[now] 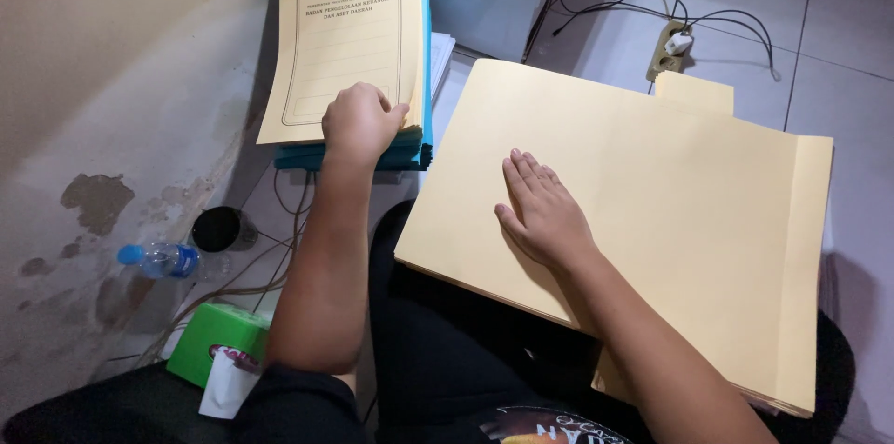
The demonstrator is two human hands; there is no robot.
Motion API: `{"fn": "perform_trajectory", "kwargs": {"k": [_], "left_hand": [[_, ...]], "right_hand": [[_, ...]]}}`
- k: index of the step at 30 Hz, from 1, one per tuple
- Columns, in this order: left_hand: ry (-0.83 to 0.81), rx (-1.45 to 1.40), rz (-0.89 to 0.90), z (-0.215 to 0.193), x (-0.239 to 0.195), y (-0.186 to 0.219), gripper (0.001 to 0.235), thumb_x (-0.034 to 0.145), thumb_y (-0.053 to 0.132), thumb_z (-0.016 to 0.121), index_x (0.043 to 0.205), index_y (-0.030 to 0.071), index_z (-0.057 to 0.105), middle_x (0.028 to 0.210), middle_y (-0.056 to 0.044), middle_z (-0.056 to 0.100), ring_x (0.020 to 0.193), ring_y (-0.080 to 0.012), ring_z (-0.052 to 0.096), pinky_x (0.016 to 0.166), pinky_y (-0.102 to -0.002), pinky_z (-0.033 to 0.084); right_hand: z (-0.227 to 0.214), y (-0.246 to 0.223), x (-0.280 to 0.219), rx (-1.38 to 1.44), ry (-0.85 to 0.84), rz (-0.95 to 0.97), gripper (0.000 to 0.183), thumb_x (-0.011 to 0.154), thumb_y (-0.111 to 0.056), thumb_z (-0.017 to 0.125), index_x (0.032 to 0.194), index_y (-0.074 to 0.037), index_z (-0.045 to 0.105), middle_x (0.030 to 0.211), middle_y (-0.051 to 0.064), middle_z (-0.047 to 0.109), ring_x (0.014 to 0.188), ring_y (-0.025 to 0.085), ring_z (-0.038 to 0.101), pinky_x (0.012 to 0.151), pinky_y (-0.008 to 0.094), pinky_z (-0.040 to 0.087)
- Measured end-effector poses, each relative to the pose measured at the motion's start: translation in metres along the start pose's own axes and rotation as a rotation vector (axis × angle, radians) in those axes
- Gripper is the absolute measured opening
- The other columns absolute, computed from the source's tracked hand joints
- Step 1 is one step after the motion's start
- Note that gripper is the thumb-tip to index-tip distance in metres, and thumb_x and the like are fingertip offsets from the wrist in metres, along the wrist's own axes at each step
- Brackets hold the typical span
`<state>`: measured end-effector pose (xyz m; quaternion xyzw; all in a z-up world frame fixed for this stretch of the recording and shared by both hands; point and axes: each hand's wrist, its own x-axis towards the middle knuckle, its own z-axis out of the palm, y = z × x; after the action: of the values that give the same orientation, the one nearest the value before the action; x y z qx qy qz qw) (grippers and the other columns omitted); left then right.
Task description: The person folds the flaps of a large manila file folder while sitting. They repeatedly open the folder, fold the top and bottom flaps inward, and smooth the surface with their hands.
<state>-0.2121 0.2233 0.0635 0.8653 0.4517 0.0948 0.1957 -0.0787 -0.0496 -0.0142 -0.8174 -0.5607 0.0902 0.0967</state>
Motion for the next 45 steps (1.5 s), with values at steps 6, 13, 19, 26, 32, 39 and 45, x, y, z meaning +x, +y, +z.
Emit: {"fn": "perform_trajectory", "kwargs": {"k": [6, 13, 19, 26, 32, 39, 45], "left_hand": [[0.054, 0.101, 0.165, 0.011, 0.007, -0.009, 0.020, 0.090, 0.027, 0.062, 0.088, 0.017, 0.079, 0.077, -0.006, 0.074, 0.083, -0.0386, 0.076, 0.073, -0.053, 0.059], [0.286, -0.069, 0.657, -0.023, -0.078, 0.031, 0.017, 0.088, 0.020, 0.062, 0.074, 0.017, 0.054, 0.108, 0.000, 0.078, 0.102, -0.0247, 0.072, 0.082, -0.039, 0.050], [-0.068, 0.191, 0.680, 0.011, -0.086, 0.016, 0.084, 0.074, -0.009, 0.069, 0.154, 0.005, 0.046, 0.159, -0.022, 0.044, 0.145, -0.0479, 0.040, 0.112, -0.069, 0.036], [0.371, -0.004, 1.120, 0.057, -0.181, 0.116, 0.042, 0.098, 0.011, 0.057, 0.140, 0.009, 0.064, 0.139, -0.014, 0.067, 0.129, -0.0346, 0.063, 0.100, -0.052, 0.051], [0.043, -0.368, 1.321, 0.065, -0.212, 0.179, 0.056, 0.095, 0.048, 0.071, 0.131, 0.006, 0.063, 0.135, -0.014, 0.068, 0.124, -0.0326, 0.067, 0.103, -0.051, 0.051], [0.179, -0.279, 1.076, 0.161, -0.096, 0.184, 0.033, 0.093, 0.013, 0.071, 0.125, 0.008, 0.070, 0.125, -0.012, 0.069, 0.119, -0.0333, 0.066, 0.098, -0.046, 0.052], [-0.050, -0.095, 0.981, 0.181, -0.099, 0.183, 0.051, 0.093, 0.020, 0.058, 0.143, 0.011, 0.062, 0.152, -0.014, 0.055, 0.144, -0.0384, 0.045, 0.119, -0.054, 0.032]], "right_hand": [[-0.001, 0.000, -0.001, 0.010, 0.007, -0.008, 0.073, 0.103, -0.056, 0.033, 0.163, -0.014, 0.029, 0.171, 0.008, 0.025, 0.157, 0.024, 0.023, 0.128, 0.039, 0.013], [0.003, 0.003, -0.001, 0.013, 0.050, -0.013, 0.072, 0.102, -0.055, 0.035, 0.162, -0.014, 0.032, 0.170, 0.009, 0.028, 0.156, 0.025, 0.026, 0.127, 0.040, 0.016], [0.000, 0.007, 0.001, 0.119, 0.098, 0.000, 0.066, 0.105, -0.050, 0.036, 0.156, -0.009, 0.042, 0.165, 0.016, 0.036, 0.153, 0.029, 0.034, 0.127, 0.042, 0.021], [-0.066, 0.021, -0.040, 1.831, -0.007, 0.414, 0.042, 0.102, -0.040, 0.040, 0.132, -0.013, 0.050, 0.120, 0.011, 0.055, 0.106, 0.026, 0.055, 0.089, 0.039, 0.045], [-0.147, 0.068, -0.146, 1.346, 0.357, 0.487, 0.053, 0.094, -0.012, 0.054, 0.146, -0.004, 0.049, 0.142, 0.011, 0.064, 0.129, 0.019, 0.061, 0.109, 0.035, 0.048], [-0.088, 0.169, -0.228, 0.752, 0.346, 0.864, 0.082, 0.092, -0.012, 0.063, 0.164, -0.011, 0.023, 0.157, 0.032, 0.038, 0.147, 0.043, 0.036, 0.124, 0.054, 0.030], [-0.083, 0.174, -0.230, 0.887, 0.387, 0.804, 0.077, 0.097, -0.003, 0.055, 0.165, -0.010, 0.020, 0.165, 0.025, 0.029, 0.153, 0.038, 0.027, 0.125, 0.054, 0.022]]}}
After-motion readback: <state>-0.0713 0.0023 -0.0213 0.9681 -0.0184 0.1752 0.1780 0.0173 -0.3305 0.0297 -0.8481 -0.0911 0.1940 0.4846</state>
